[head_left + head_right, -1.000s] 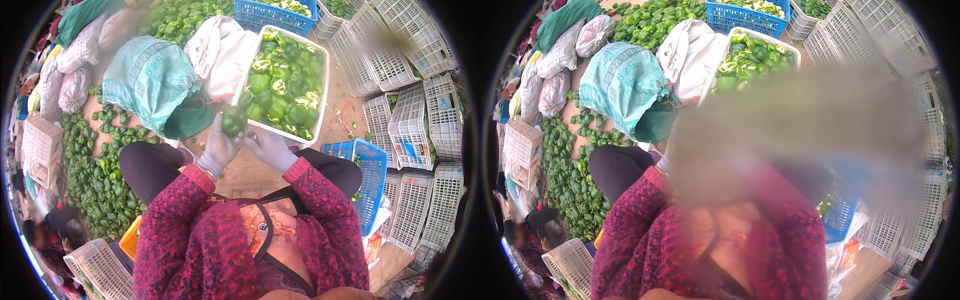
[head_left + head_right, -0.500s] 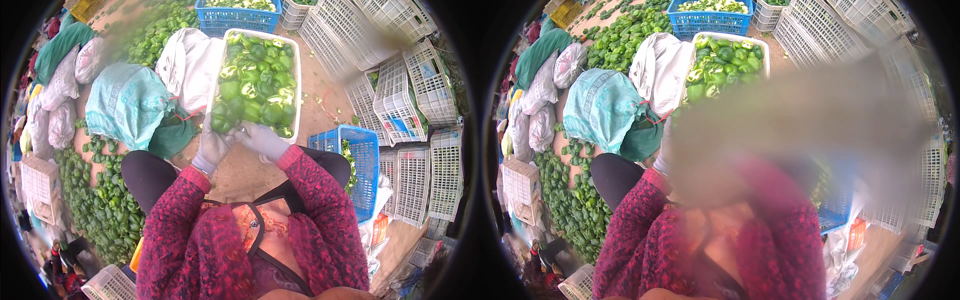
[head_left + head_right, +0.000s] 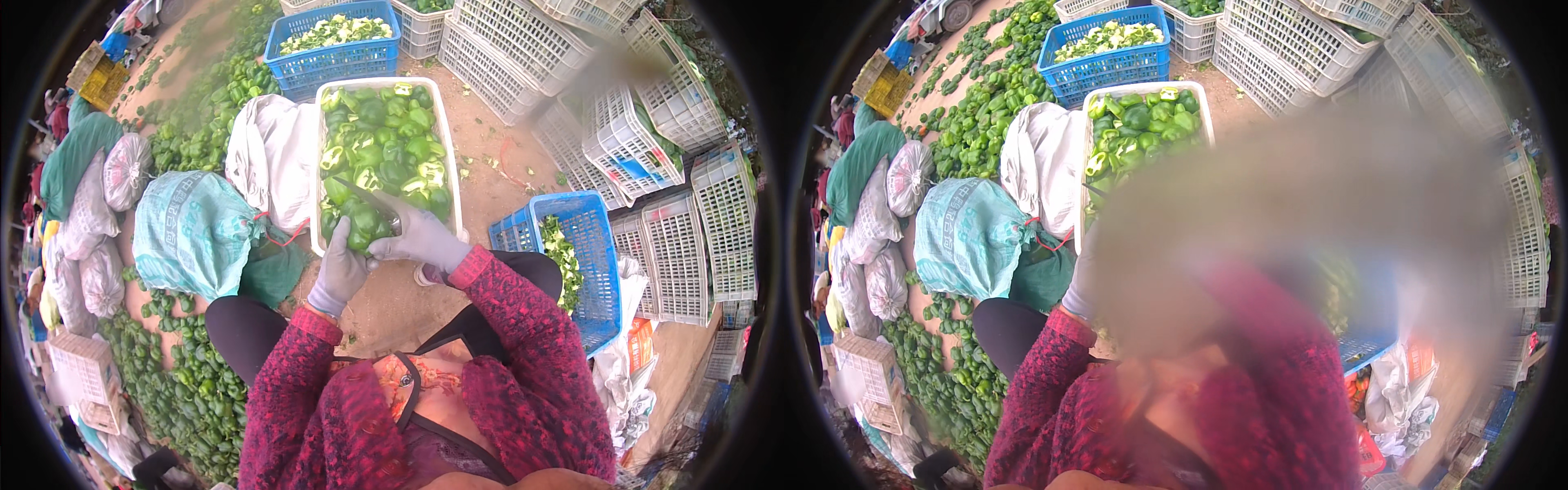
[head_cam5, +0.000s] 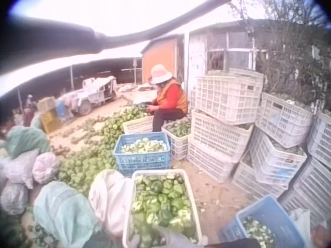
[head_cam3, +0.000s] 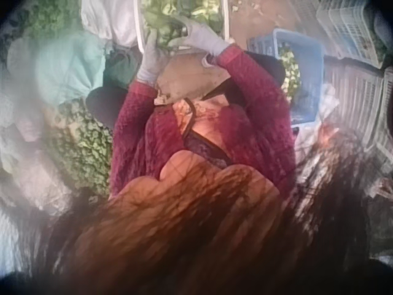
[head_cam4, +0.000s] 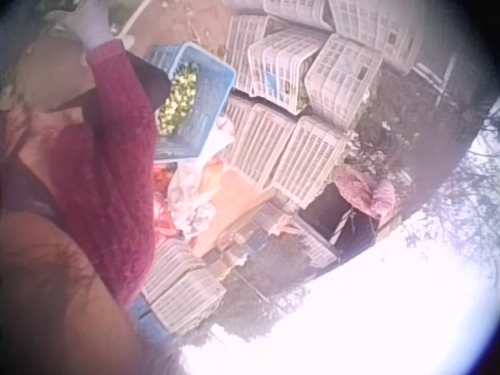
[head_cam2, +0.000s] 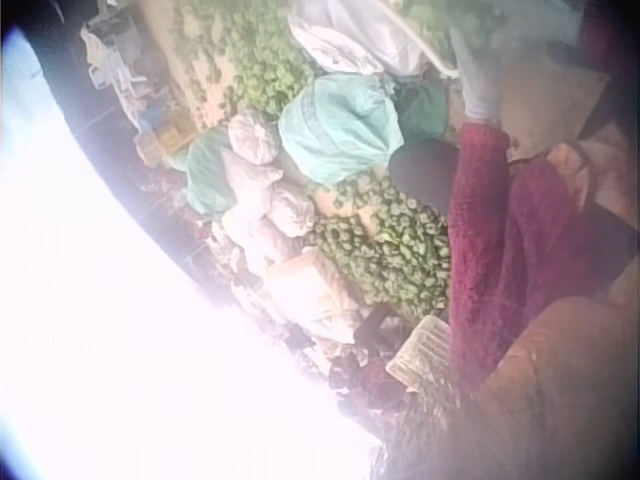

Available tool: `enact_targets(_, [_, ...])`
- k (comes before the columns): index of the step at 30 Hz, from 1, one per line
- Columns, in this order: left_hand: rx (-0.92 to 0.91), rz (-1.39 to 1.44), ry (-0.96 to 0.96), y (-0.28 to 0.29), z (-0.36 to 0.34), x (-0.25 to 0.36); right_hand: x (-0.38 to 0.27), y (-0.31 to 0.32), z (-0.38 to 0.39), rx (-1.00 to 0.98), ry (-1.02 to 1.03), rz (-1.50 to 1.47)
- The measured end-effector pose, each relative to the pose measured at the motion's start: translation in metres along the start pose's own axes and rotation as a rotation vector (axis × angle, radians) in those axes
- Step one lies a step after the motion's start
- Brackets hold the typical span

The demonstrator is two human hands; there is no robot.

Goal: The person cuts green bell peppers with a knife, removing the core and placing the pieces into a white container. The person repeatedly picks peppers from a nearby pile, cuts them, and deposits the cut pieces into the container.

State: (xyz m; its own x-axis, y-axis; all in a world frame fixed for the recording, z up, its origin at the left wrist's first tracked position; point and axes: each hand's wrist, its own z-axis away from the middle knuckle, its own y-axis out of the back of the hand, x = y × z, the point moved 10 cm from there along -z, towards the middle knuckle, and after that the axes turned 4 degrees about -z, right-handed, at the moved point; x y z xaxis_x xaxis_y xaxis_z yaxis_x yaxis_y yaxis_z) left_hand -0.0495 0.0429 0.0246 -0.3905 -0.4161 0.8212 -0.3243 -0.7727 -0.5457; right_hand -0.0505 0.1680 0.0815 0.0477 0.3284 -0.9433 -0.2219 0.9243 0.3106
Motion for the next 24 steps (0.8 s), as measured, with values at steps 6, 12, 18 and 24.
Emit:
enact_targets(6, [-0.059,0.410,0.236,-0.031,-0.005,-0.013,0.039,0.000,-0.022,-0.267,-0.237,-1.013])
enact_targets(12, [-0.036,0.355,0.310,-0.016,-0.072,-0.020,0.092,0.036,-0.072,-0.077,-0.229,-1.199])
enact_targets(18, [0.001,0.357,0.233,0.022,-0.117,-0.002,0.110,0.159,-0.169,0.292,-0.192,-0.214])
enact_targets(24, [-0.017,0.432,0.219,0.064,-0.122,0.018,0.077,0.104,-0.210,0.126,0.116,0.957])
